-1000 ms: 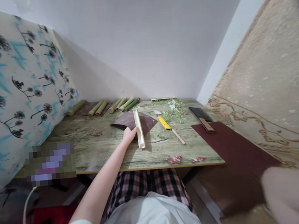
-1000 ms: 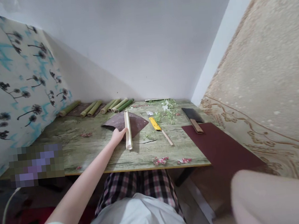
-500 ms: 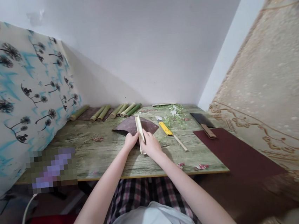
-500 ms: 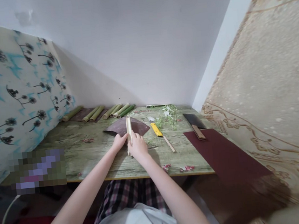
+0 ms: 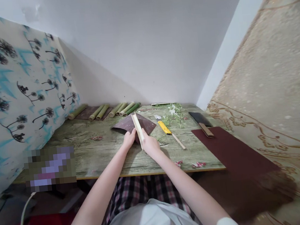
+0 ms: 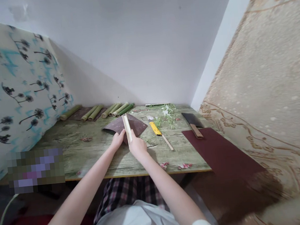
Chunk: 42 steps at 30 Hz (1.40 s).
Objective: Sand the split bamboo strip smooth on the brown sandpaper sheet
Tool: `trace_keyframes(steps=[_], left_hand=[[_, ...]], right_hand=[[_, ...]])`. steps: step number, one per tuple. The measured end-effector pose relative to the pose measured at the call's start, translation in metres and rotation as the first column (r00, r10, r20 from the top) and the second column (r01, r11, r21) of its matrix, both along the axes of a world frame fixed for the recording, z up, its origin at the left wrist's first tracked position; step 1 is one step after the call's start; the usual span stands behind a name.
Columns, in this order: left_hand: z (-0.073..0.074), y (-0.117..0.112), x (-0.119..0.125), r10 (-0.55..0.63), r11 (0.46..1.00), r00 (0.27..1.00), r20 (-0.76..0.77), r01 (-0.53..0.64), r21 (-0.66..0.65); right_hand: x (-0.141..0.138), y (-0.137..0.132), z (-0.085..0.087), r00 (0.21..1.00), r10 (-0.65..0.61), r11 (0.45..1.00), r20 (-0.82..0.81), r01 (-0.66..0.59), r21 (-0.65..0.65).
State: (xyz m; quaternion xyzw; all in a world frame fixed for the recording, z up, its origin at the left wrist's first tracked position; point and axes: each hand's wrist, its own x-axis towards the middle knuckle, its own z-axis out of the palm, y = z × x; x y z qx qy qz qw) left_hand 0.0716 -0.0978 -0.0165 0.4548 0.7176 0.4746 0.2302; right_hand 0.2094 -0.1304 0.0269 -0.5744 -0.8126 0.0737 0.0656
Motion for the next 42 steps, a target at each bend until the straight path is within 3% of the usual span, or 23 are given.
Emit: trace_keyframes(steps=[5, 10, 16, 21, 28, 35, 42], left_hand=[[0.001, -0.001, 0.001, -0.013, 0.995, 0.995, 0.095, 0.003, 0.096], [-0.001, 0.000, 0.000, 0.013, 0.999, 0.996, 0.088, -0.015, 0.029], [-0.004, 0.005, -0.002, 0.003, 1.000, 0.998, 0.058, -0.004, 0.009], [-0.004, 0.004, -0.003, 0.041, 0.999, 0.997, 0.066, -0.041, 0.002], [-0.001, -0.004, 0.006, -0.140, 0.980, 0.990, 0.027, 0.135, 0.148], [-0.002, 0.000, -0.001, 0.073, 0.983, 0.970, 0.231, -0.109, 0.148], [-0.009, 0.002, -0.001, 0.008, 0.985, 0.970, 0.242, -0.050, 0.167]], right_hand=[[0.001, -0.002, 0.000, 0.999, -0.023, 0.999, 0.031, 0.021, 0.036], [-0.002, -0.007, -0.008, 0.999, -0.004, 0.998, 0.047, 0.001, 0.070], [-0.005, 0.007, -0.003, 0.996, -0.006, 0.997, 0.090, -0.001, 0.074], [0.000, 0.002, -0.012, 0.995, 0.045, 0.976, 0.090, -0.063, 0.206], [0.007, 0.010, -0.014, 0.997, 0.019, 0.961, 0.081, -0.041, 0.275], [0.007, 0.003, -0.014, 0.988, 0.106, 0.950, 0.110, -0.133, 0.282], [0.009, 0.009, -0.014, 0.997, 0.045, 0.969, 0.068, -0.060, 0.241]])
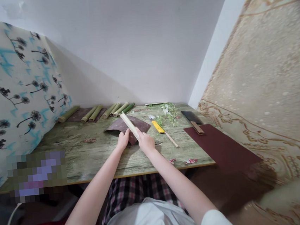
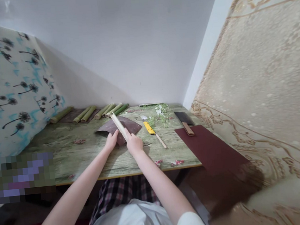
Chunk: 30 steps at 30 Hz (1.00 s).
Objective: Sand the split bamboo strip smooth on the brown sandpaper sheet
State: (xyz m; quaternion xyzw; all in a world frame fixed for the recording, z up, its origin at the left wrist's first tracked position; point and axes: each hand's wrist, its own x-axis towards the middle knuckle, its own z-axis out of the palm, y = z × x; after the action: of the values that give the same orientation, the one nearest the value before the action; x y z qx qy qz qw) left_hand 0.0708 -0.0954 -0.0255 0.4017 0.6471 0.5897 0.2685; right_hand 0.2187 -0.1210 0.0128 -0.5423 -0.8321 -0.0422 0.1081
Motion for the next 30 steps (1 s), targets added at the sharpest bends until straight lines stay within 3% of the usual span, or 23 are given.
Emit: trace_keyframes(steps=[6, 12, 15, 19, 25, 30], left_hand=[[-0.001, 0.005, -0.006, 0.078, 0.996, 0.992, 0.099, -0.082, 0.041], [-0.002, 0.004, -0.003, -0.100, 0.988, 0.995, 0.010, 0.098, 0.119], [-0.001, 0.002, -0.002, -0.004, 0.999, 0.999, -0.040, 0.006, 0.045], [0.002, 0.000, -0.003, 0.123, 0.992, 0.992, 0.006, -0.123, 0.042], [0.006, -0.004, 0.000, -0.017, 0.999, 0.999, -0.041, 0.019, 0.047], [0.007, -0.006, 0.002, 0.007, 0.999, 0.987, -0.160, -0.001, 0.036]], right_hand=[[0.000, -0.004, -0.003, 0.998, 0.054, 0.998, -0.014, -0.054, 0.020], [0.000, 0.003, -0.007, 0.999, 0.000, 1.000, -0.043, 0.001, 0.028], [0.000, 0.004, -0.008, 0.999, 0.002, 1.000, -0.045, 0.000, 0.029], [0.001, 0.002, -0.006, 0.997, 0.063, 0.998, -0.044, -0.063, 0.013], [0.004, 0.003, -0.002, 0.999, 0.010, 0.998, -0.049, -0.013, -0.058], [0.004, 0.001, -0.001, 0.997, 0.026, 0.999, -0.070, -0.029, -0.033]])
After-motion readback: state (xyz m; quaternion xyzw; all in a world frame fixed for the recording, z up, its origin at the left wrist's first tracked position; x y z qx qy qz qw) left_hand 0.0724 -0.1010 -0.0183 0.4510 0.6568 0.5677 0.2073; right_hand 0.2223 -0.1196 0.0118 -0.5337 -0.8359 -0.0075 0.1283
